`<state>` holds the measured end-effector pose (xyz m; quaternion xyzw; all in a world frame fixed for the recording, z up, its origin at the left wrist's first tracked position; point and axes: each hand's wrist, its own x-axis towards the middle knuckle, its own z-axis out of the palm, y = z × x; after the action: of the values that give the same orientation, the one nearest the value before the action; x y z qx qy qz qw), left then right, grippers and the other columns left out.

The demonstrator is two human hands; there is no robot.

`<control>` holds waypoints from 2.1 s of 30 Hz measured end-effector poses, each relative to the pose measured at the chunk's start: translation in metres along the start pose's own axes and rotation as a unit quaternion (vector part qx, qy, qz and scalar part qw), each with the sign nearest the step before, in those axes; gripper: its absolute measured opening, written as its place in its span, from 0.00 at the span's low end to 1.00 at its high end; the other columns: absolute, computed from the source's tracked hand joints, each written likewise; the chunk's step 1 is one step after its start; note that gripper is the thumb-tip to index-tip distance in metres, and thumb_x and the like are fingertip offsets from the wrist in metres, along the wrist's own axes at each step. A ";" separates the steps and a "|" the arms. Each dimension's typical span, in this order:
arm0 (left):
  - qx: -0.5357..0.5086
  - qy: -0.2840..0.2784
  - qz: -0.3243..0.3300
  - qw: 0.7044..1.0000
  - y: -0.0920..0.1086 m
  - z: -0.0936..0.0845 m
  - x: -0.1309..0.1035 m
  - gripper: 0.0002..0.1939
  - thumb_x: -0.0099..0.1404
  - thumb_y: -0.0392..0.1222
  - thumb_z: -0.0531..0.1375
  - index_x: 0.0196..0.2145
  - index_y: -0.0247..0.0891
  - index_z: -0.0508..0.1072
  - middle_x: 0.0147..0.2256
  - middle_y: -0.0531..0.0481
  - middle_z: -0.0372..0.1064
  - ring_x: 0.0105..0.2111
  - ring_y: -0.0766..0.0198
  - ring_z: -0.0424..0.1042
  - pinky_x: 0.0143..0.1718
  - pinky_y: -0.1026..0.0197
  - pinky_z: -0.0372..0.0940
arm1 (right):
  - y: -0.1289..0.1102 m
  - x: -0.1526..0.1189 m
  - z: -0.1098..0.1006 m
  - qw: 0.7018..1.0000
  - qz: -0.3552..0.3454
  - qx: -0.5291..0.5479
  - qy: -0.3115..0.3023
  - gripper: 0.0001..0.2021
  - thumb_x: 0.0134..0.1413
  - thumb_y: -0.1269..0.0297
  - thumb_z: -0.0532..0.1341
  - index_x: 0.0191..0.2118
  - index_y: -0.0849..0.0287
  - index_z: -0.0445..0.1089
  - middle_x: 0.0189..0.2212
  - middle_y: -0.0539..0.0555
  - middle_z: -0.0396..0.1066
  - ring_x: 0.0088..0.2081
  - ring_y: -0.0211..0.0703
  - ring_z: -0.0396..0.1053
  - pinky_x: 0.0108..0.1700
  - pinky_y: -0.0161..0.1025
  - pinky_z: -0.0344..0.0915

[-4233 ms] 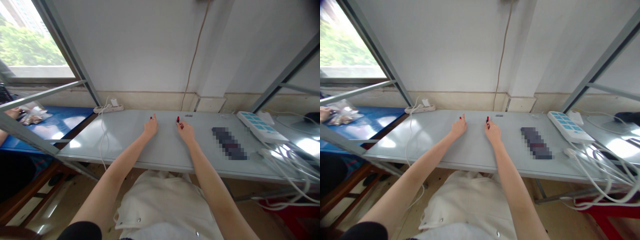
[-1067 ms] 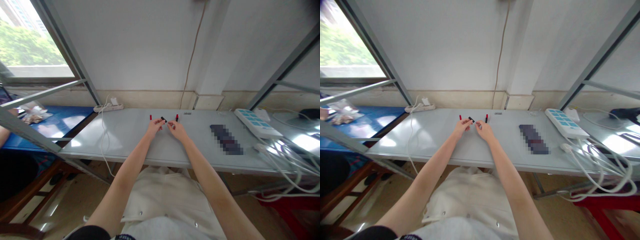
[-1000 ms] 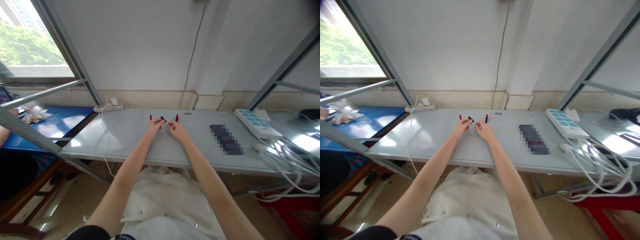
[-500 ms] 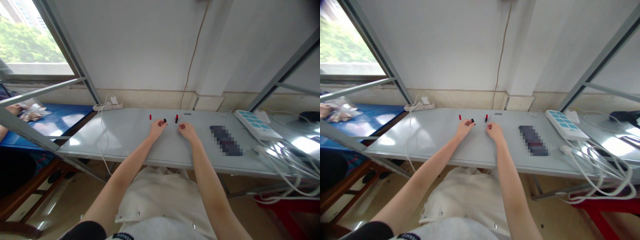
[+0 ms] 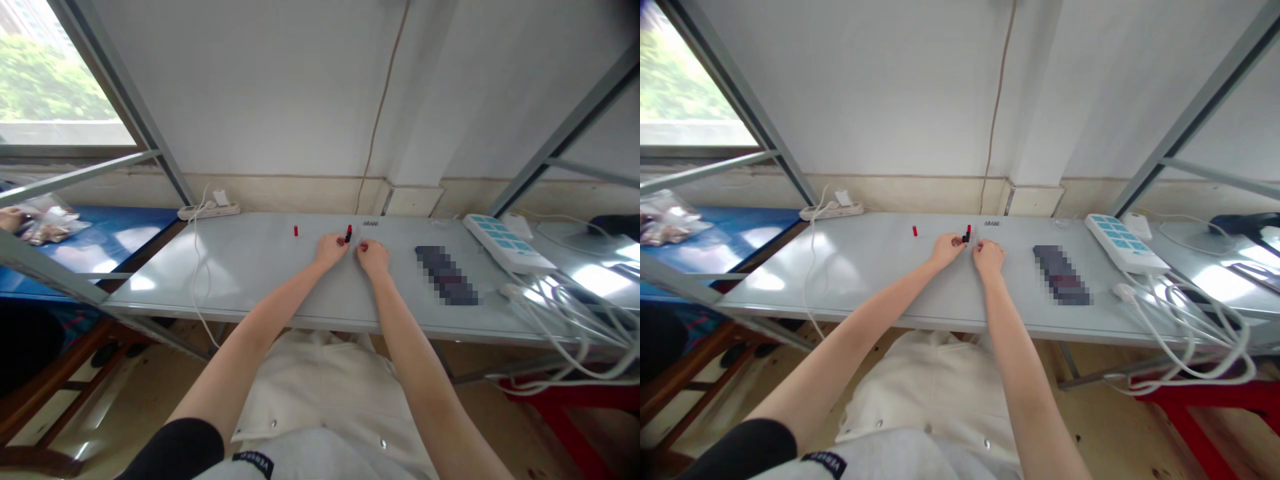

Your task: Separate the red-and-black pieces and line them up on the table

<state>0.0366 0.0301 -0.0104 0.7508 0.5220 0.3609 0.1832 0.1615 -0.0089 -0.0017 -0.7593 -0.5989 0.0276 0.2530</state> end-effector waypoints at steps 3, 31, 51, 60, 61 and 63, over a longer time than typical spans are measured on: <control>0.028 0.002 -0.004 1.000 0.006 0.003 0.003 0.09 0.54 0.43 0.58 0.32 0.37 0.74 0.32 0.48 0.73 0.35 0.63 0.69 0.39 0.62 0.61 | 0.000 0.001 0.003 1.000 0.004 -0.010 0.006 0.12 0.50 0.63 0.54 0.38 0.59 0.71 0.36 0.58 0.71 0.44 0.48 0.64 0.42 0.43 0.55; 0.101 -0.016 -0.034 0.994 0.008 -0.003 0.004 0.13 0.53 0.45 0.59 0.35 0.36 0.74 0.32 0.43 0.71 0.38 0.56 0.68 0.40 0.57 0.60 | 0.000 0.006 0.008 1.000 0.000 -0.018 0.005 0.13 0.50 0.61 0.54 0.38 0.60 0.70 0.35 0.60 0.71 0.42 0.49 0.66 0.41 0.43 0.56; 0.077 0.191 -0.156 0.966 -0.052 -0.078 -0.021 0.23 0.61 0.45 0.50 0.53 0.37 0.59 0.30 0.44 0.69 0.34 0.59 0.69 0.37 0.60 0.59 | -0.077 -0.012 -0.008 0.935 -0.288 0.123 0.168 0.09 0.56 0.65 0.45 0.34 0.59 0.61 0.27 0.55 0.63 0.33 0.42 0.61 0.39 0.39 0.56; 0.121 0.148 -0.113 0.975 -0.053 -0.075 -0.022 0.20 0.64 0.44 0.45 0.52 0.40 0.62 0.40 0.40 0.67 0.38 0.58 0.68 0.38 0.60 0.60 | -0.074 -0.022 0.029 0.933 -0.318 0.152 0.069 0.10 0.55 0.66 0.47 0.39 0.60 0.61 0.28 0.55 0.66 0.34 0.41 0.63 0.40 0.38 0.58; 0.120 0.150 -0.112 0.975 -0.054 -0.075 -0.022 0.19 0.64 0.43 0.45 0.51 0.40 0.63 0.41 0.40 0.67 0.39 0.58 0.68 0.39 0.60 0.60 | -0.074 -0.023 0.030 0.932 -0.318 0.160 0.063 0.10 0.55 0.66 0.47 0.40 0.60 0.61 0.28 0.55 0.66 0.34 0.41 0.63 0.40 0.38 0.59; 0.105 0.160 -0.110 0.975 -0.056 -0.075 -0.020 0.17 0.64 0.40 0.45 0.48 0.40 0.66 0.42 0.41 0.67 0.40 0.59 0.68 0.40 0.61 0.60 | -0.073 -0.025 0.030 0.931 -0.317 0.175 0.052 0.10 0.54 0.66 0.48 0.40 0.60 0.61 0.28 0.54 0.66 0.33 0.40 0.64 0.39 0.37 0.59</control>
<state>-0.0594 0.0256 -0.0035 0.6367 0.6588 0.3969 0.0561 0.0788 -0.0107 -0.0035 -0.4737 -0.7804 0.0105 0.4080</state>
